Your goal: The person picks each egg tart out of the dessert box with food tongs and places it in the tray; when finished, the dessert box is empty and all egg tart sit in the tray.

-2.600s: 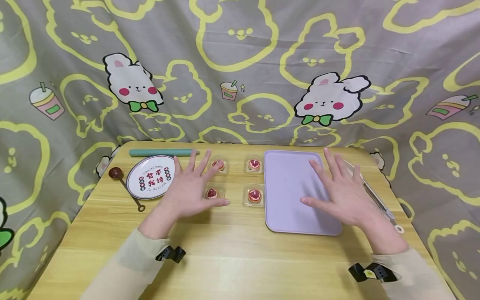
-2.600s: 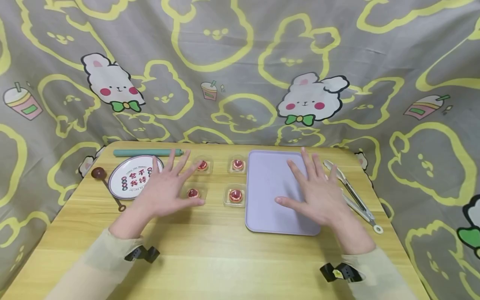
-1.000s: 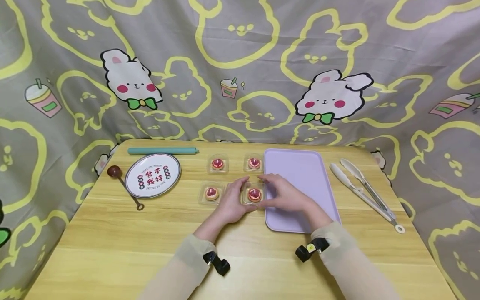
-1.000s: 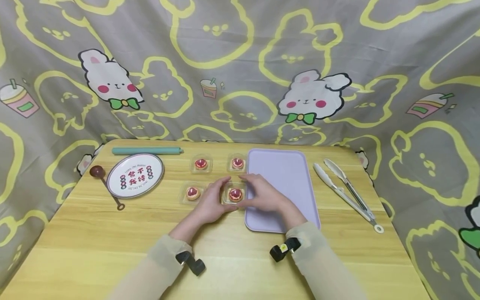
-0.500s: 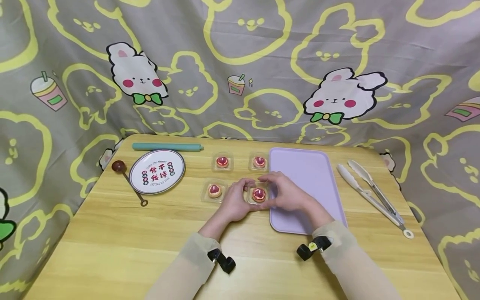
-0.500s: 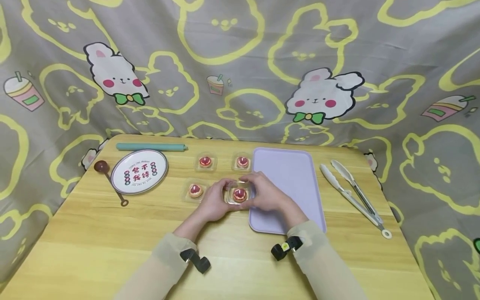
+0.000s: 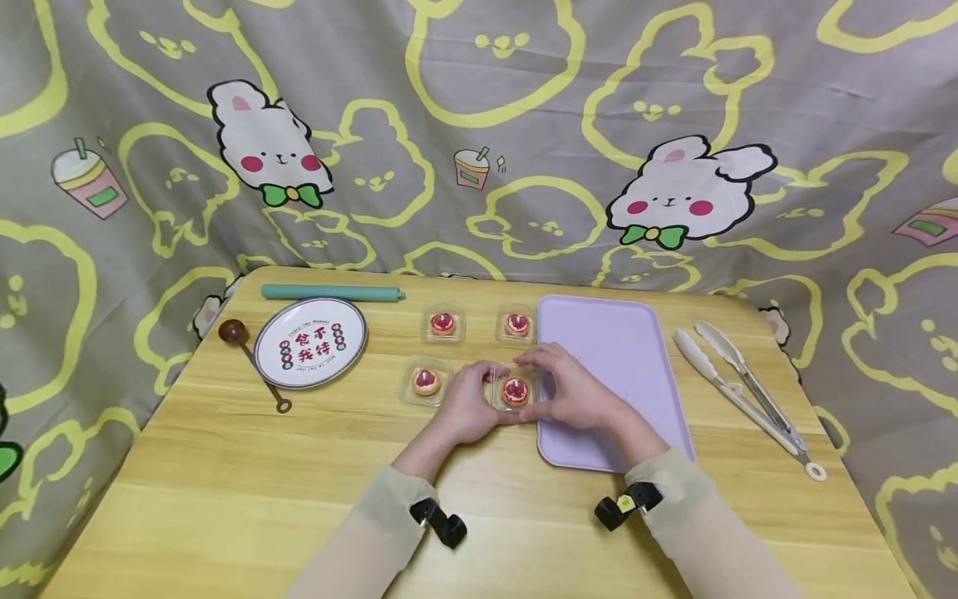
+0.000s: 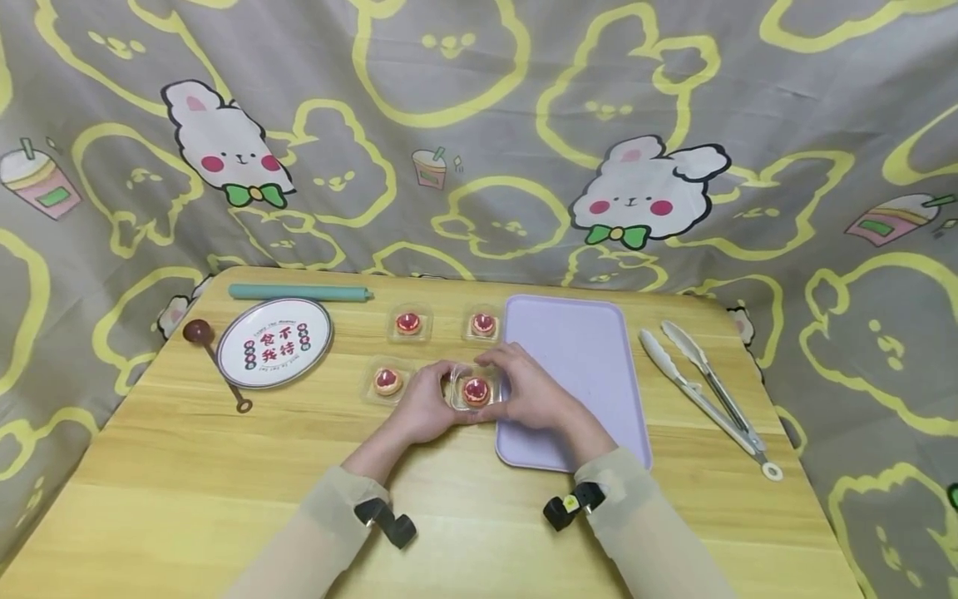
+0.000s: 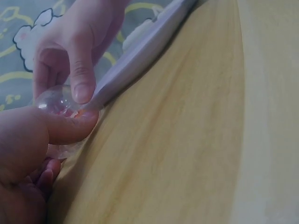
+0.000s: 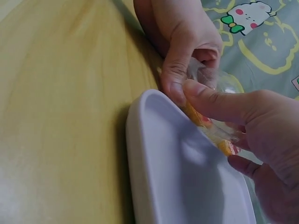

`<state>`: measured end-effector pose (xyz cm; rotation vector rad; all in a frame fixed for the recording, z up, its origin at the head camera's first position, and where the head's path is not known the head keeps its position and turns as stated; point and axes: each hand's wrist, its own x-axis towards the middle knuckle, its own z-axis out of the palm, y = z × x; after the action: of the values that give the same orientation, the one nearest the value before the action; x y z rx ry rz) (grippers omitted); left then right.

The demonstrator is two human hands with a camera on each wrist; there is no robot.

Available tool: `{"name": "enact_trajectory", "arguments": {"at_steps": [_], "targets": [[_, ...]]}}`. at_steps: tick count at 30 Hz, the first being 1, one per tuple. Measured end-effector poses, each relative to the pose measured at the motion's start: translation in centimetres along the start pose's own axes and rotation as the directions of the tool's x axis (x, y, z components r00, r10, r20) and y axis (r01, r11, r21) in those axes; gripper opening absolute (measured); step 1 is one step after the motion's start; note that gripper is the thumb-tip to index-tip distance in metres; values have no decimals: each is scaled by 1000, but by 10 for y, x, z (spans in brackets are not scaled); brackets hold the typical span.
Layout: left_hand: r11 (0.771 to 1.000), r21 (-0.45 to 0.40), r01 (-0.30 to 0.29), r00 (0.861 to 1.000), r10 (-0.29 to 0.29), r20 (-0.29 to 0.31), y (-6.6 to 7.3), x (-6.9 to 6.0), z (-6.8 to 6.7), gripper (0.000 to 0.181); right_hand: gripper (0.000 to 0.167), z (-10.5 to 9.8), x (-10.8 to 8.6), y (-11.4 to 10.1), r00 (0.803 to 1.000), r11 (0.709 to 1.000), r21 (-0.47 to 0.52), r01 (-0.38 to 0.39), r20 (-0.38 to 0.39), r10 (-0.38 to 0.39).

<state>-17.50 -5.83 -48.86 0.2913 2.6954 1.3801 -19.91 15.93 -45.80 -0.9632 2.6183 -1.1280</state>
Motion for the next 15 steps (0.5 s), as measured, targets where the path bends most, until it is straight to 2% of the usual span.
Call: {"name": "enact_trajectory", "arguments": {"at_steps": [4,15], "targets": [[1000,14,-6,1000,6,3,-1,-1,-1,75,84,1,0,-2,1000,999,-29,20,-7,-20],[997,77,-10,1000,8,22,-1,0,0,86,89,-2,-3,-5,1000,982,-187,-23,5,25]]}}
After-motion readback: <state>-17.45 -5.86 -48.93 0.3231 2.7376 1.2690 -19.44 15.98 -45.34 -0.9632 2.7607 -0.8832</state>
